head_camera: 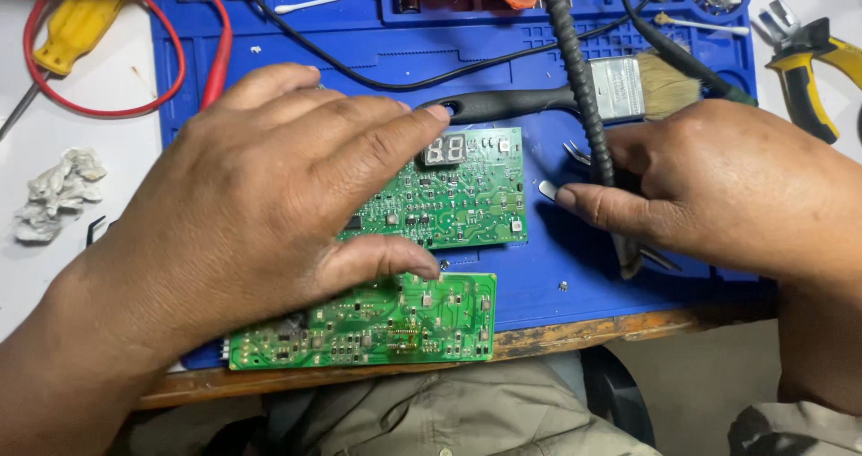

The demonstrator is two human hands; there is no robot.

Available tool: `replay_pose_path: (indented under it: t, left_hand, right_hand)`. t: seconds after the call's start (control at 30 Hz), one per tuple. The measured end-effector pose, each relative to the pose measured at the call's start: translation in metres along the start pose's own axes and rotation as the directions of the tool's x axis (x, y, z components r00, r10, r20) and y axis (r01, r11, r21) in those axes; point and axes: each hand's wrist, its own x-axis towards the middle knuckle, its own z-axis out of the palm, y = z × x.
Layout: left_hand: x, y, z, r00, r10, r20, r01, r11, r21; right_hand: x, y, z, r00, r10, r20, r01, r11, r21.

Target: The person cleans a green circuit board with a brush, then uses a soldering iron to apply solder to specific points on the board. The person handles the board and tools while seated.

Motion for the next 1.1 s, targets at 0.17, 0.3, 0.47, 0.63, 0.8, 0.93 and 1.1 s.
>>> replay_pose_path:
  t: [0.17, 0.3, 0.47, 0.63, 0.8, 0.93, 1.1]
  left_hand:
    - [-0.01, -0.011, -0.015, 0.991, -0.009, -0.131, 0.008, 1.0, -0.01]
    - [-0.02, -0.021, -0.023, 0.963, -0.017, -0.269, 0.017, 1.0, -0.003]
    - [-0.02, -0.03, -0.03, 0.928, 0.013, -0.373, 0.014, 0.997, 0.071]
    - [-0.018, -0.039, -0.044, 0.857, 0.055, -0.512, 0.011, 0.992, 0.125]
    - [-0.032, -0.05, -0.07, 0.766, -0.033, -0.642, 0.12, 0.988, 0.093]
    - [-0.044, -0.074, -0.073, 0.706, -0.147, -0.692, 0.256, 0.965, 0.056]
    - [-0.06, -0.094, -0.079, 0.689, -0.266, -0.674, 0.405, 0.913, 0.054]
  right_hand:
    - [-0.007, -0.009, -0.009, 0.997, 0.076, -0.028, -0.076, 0.997, -0.012]
    - [-0.01, -0.016, -0.012, 0.993, 0.103, -0.05, -0.105, 0.994, -0.031]
    - [-0.016, -0.025, -0.024, 0.981, 0.177, -0.075, -0.178, 0.984, 0.005]
    - [-0.011, -0.024, -0.023, 0.973, 0.216, -0.077, -0.21, 0.975, 0.076]
    - [0.004, -0.015, -0.025, 0.967, 0.239, -0.089, -0.218, 0.956, 0.198]
    - [0.008, -0.003, -0.015, 0.958, 0.213, -0.191, -0.121, 0.906, 0.405]
    - [-0.022, -0.024, -0.036, 0.918, 0.342, -0.2, -0.209, 0.846, 0.49]
